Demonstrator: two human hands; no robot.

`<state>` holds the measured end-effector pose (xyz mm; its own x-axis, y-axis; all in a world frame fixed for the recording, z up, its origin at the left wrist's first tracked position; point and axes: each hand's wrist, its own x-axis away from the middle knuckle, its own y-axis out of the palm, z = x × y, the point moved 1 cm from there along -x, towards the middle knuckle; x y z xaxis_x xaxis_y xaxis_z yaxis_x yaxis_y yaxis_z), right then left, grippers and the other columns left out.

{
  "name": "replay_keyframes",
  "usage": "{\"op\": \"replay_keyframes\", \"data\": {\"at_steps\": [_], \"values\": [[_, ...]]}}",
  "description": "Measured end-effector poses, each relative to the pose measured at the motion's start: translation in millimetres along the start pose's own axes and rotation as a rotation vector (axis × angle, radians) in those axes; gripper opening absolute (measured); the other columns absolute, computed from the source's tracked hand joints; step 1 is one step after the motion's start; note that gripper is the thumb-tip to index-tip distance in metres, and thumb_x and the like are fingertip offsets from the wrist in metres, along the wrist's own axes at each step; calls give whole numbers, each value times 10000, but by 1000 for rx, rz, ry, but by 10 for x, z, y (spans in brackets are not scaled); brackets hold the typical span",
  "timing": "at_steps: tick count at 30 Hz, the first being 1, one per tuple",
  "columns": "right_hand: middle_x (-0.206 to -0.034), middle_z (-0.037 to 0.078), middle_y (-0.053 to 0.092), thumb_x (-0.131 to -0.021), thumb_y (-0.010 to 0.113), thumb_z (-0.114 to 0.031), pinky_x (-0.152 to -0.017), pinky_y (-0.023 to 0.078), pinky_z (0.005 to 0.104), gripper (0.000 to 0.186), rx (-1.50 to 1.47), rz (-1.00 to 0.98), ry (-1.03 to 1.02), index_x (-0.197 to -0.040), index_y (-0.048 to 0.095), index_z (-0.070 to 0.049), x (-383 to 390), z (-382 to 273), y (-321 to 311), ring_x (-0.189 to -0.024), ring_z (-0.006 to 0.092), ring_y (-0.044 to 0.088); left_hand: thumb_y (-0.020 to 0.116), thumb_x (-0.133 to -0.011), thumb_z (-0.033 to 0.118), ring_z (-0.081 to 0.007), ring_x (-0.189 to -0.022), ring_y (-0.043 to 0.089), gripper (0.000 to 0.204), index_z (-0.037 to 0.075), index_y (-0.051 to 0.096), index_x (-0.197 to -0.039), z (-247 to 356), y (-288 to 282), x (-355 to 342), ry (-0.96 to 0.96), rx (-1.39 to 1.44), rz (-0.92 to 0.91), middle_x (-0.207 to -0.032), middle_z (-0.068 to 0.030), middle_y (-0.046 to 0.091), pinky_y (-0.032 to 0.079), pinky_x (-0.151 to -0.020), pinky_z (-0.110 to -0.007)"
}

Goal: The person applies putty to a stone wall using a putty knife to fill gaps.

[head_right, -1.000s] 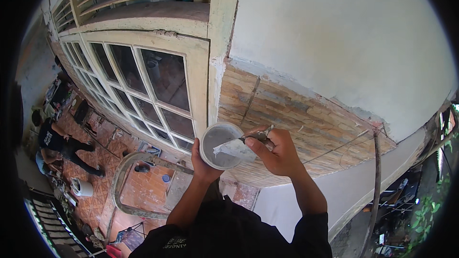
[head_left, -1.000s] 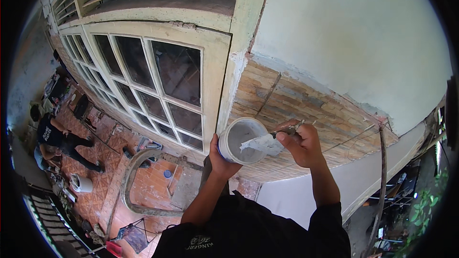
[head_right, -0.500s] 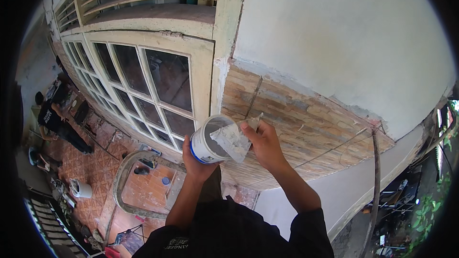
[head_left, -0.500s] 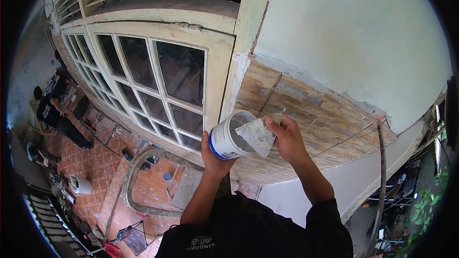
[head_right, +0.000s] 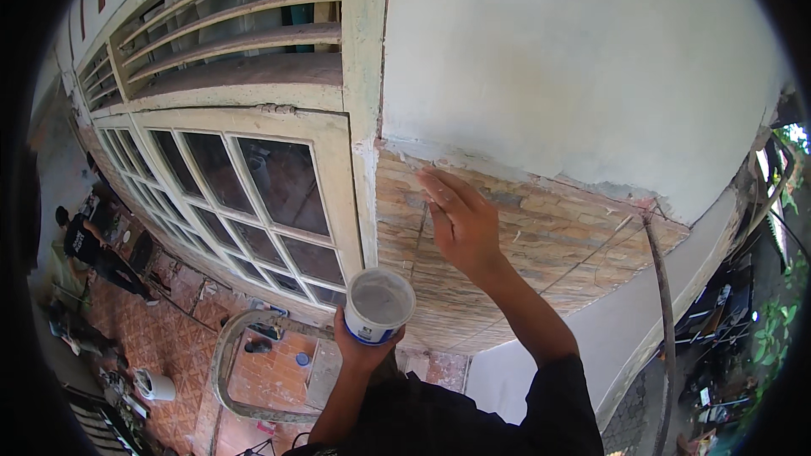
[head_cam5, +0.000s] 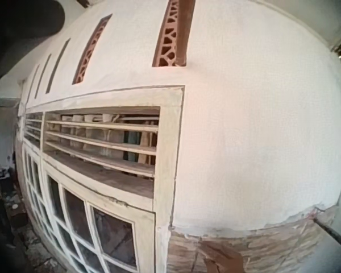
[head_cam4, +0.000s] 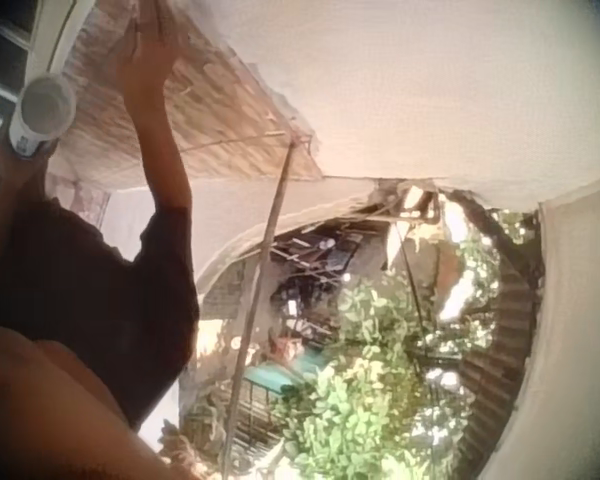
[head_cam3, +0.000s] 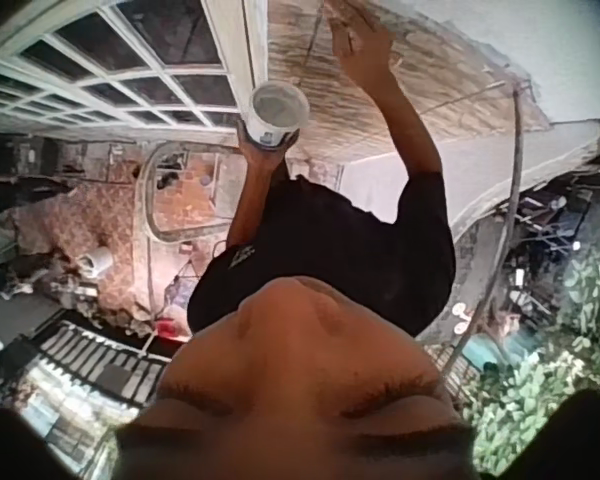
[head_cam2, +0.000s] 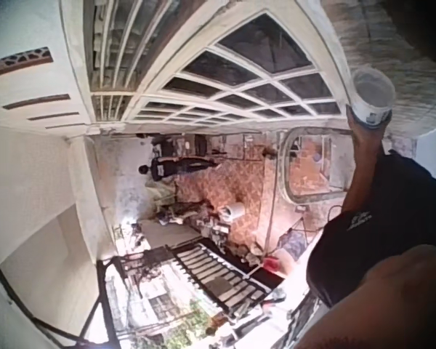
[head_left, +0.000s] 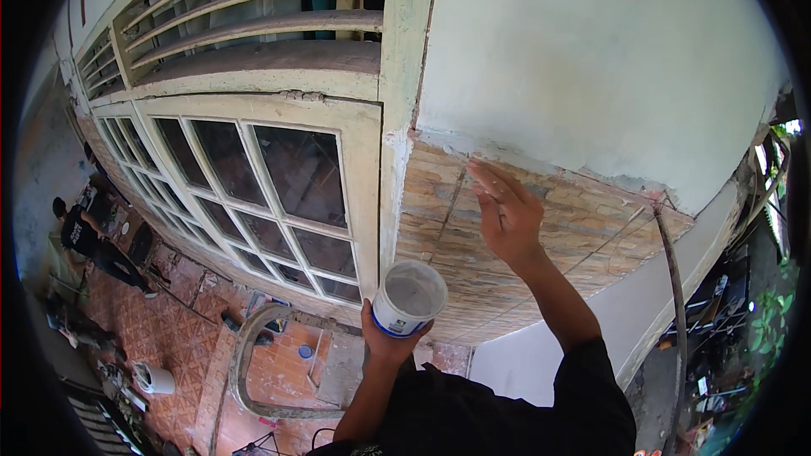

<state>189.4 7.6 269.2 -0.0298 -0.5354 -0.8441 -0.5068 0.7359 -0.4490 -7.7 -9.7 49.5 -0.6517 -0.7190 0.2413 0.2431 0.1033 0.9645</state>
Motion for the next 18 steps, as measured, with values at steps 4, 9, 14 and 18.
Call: {"op": "replay_keyframes", "data": {"at_steps": [4, 9, 14, 18], "values": [[-1186, 123, 663, -782, 622, 89, -918, 562, 403, 432, 314, -74, -391, -1182, 667, -67, -9, 185, 198, -1131, 272, 640, 328, -911, 645, -337, -1305, 435, 685, 174, 449, -1393, -134, -45, 155, 91, -373, -55, -1395, -106, 485, 380, -986, -595], [-1165, 130, 680, -759, 637, 136, -888, 577, 367, 442, 142, 19, -212, -1158, 677, -50, 302, 222, -32, -1116, 291, 657, 328, -890, 683, -354, -1310, 421, 739, 176, 423, -1419, -123, -249, 132, -48, -100, 17, -1407, -120, 466, 381, -975, -601], [-1130, 158, 697, -748, 641, 171, -863, 587, 342, 432, 116, 268, -6, -1127, 690, -31, 585, 398, -635, -1087, 299, 677, 333, -886, 685, -346, -1254, 456, 719, 201, 449, -1404, -116, -372, 29, -109, -96, 64, -1388, -112, 482, 402, -924, -563], [-1116, 162, 701, -750, 638, 173, -921, 563, 372, 416, 293, 325, -98, -1108, 699, -29, 696, 701, -1051, -1111, 305, 665, 365, -890, 667, -344, -1290, 439, 687, 220, 467, -1402, -145, -312, 19, -186, -111, 34, -1415, -94, 474, 394, -957, -575]]}}
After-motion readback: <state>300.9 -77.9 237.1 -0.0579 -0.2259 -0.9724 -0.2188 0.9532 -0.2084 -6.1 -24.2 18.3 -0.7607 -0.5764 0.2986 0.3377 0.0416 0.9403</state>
